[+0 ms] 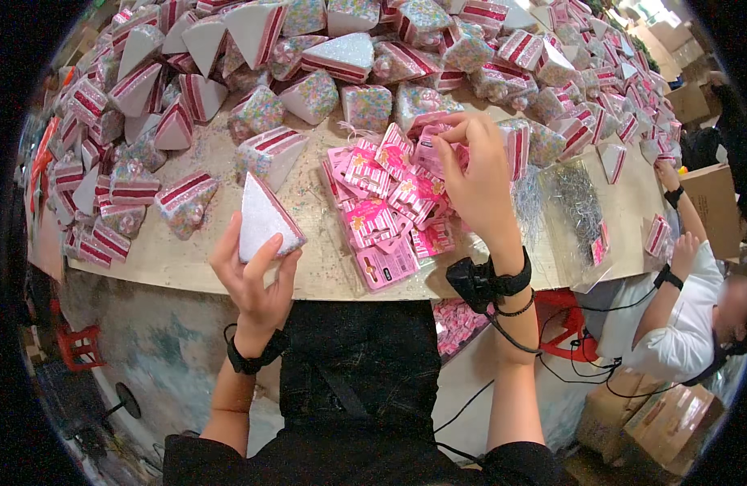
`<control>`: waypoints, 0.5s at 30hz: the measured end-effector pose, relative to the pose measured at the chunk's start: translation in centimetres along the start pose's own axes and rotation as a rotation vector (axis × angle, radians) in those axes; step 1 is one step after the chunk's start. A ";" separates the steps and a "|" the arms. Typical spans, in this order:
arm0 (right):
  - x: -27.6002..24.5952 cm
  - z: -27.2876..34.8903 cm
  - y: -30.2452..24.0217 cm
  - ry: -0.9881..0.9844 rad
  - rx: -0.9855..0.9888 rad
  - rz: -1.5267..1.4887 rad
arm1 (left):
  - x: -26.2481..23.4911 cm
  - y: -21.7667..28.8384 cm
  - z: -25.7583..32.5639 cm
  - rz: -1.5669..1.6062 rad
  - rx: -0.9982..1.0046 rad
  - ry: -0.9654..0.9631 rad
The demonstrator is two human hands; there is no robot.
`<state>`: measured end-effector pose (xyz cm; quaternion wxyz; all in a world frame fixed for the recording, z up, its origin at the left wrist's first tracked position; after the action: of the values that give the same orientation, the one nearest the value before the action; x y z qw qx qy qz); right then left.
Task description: Attaching hair clips on pink cards to foam toy cake slices.
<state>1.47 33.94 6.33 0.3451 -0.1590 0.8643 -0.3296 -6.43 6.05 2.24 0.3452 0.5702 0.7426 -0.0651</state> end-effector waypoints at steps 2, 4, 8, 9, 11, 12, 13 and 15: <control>0.1 0.4 0.8 -0.015 0.025 -0.010 | 0.1 0.1 -0.1 -0.006 -0.005 -0.009; 0.1 0.7 -0.6 -0.026 -0.047 0.110 | 0.1 0.0 0.0 -0.012 -0.013 -0.015; 0.6 1.4 -0.4 -0.148 0.000 0.256 | 0.2 -0.2 0.1 -0.036 -0.036 -0.013; 0.6 1.5 -0.3 -0.151 0.010 0.241 | 0.3 -0.3 0.0 -0.048 -0.040 -0.009; 0.7 1.5 -0.2 -0.158 0.029 0.210 | 0.6 -0.4 -0.2 -0.061 -0.042 -0.029; 0.4 1.4 -0.1 -0.122 0.026 0.195 | 0.7 -0.4 -0.3 -0.070 -0.043 -0.040; 0.1 1.3 0.1 -0.087 0.022 0.179 | 0.7 -0.4 -0.2 -0.067 -0.046 -0.038; -0.3 1.2 -0.2 -0.026 -0.005 0.106 | 0.7 -0.6 0.0 -0.065 -0.053 -0.036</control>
<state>2.55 33.44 5.97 0.3731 -0.1180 0.8677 -0.3065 -7.02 6.45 1.67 0.3711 0.5353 0.7559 -0.0665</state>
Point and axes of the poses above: each hand's wrist, its own z-axis away from the middle knuckle, its own x-axis out of the palm, y = z × x, the point moved 10 cm from there along -z, towards the middle knuckle, and after that the axes turned 13 degrees about -z, right-handed, at the moved point
